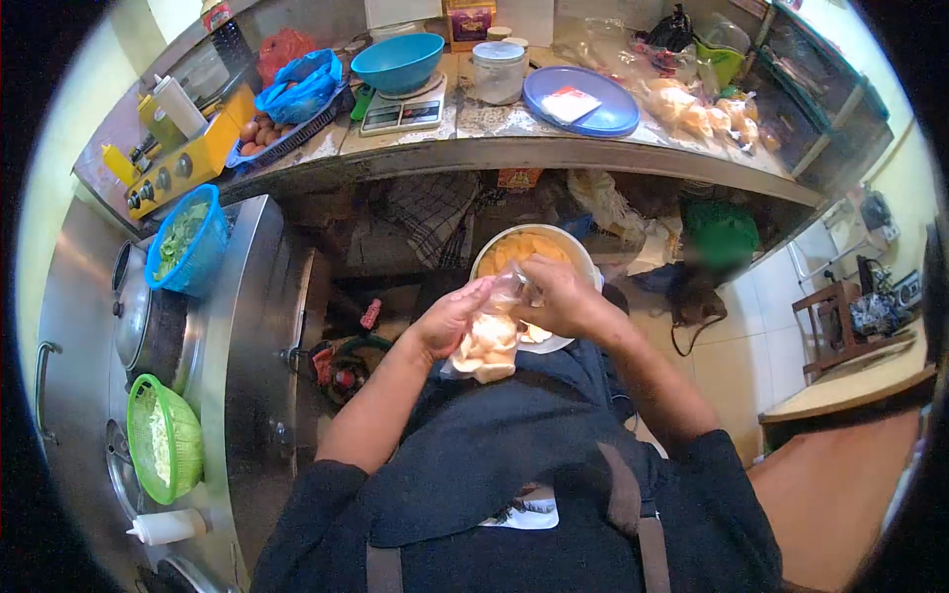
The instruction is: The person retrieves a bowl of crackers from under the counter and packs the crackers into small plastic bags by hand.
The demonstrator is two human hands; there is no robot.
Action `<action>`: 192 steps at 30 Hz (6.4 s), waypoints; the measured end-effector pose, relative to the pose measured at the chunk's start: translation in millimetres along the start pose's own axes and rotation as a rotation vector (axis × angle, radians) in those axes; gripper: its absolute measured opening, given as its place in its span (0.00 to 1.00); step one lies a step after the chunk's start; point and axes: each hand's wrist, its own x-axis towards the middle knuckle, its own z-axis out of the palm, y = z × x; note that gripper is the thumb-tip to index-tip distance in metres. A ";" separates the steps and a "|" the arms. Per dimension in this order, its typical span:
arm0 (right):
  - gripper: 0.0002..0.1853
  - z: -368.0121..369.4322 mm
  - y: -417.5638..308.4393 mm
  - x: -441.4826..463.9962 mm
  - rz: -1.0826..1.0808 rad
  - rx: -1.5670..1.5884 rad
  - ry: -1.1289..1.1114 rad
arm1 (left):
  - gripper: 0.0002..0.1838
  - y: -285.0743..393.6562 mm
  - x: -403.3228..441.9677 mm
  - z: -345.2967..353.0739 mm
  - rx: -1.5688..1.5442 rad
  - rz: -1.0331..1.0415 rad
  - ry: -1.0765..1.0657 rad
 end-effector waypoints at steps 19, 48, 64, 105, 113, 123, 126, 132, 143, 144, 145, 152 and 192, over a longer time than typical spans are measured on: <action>0.08 2.7 17.3 -3.6 0.254 0.496 -0.126 | 0.15 1.9 9.5 -14.5 0.166 0.056 0.073; 0.05 -129.2 -175.9 -35.9 -0.953 1.055 0.030 | 0.13 24.3 16.6 8.6 -0.021 0.143 0.193; 0.22 -2.9 1.8 -25.8 0.428 0.545 -0.118 | 0.14 -4.5 4.3 -6.4 0.551 0.109 0.120; 0.42 72.4 8.1 -68.5 0.645 1.109 0.150 | 0.27 -39.5 9.1 -9.0 1.119 0.216 0.155; 0.45 83.5 27.1 -73.8 0.671 1.192 0.145 | 0.34 -30.9 11.8 -12.9 1.396 0.142 0.301; 0.47 79.2 26.4 -68.8 0.587 1.040 0.260 | 0.40 0.0 40.8 -1.5 1.420 -0.047 0.211; 0.47 81.3 30.9 -72.0 0.689 1.110 0.226 | 0.40 -14.8 60.0 -30.9 1.099 -0.035 0.083; 0.29 76.5 22.8 -73.7 0.743 1.167 0.075 | 0.40 -29.6 57.1 -49.5 1.218 0.018 0.053; 0.18 62.6 -1.6 -54.3 0.975 1.258 0.140 | 0.41 -37.7 66.1 -32.9 1.255 0.128 0.124; 0.19 66.1 4.2 -56.1 0.811 1.077 0.119 | 0.42 -42.7 69.3 -39.0 1.315 0.137 0.116; 0.19 74.0 18.4 -59.6 0.650 0.898 0.097 | 0.44 -49.0 70.8 -45.6 1.373 0.142 0.107; 0.18 94.5 79.7 -42.7 0.853 1.345 0.325 | 0.49 -48.2 67.4 -56.3 1.006 0.102 0.014; 0.11 52.9 -4.8 -13.0 0.306 -0.260 -0.072 | 0.36 -46.9 12.7 -8.6 0.694 0.148 0.187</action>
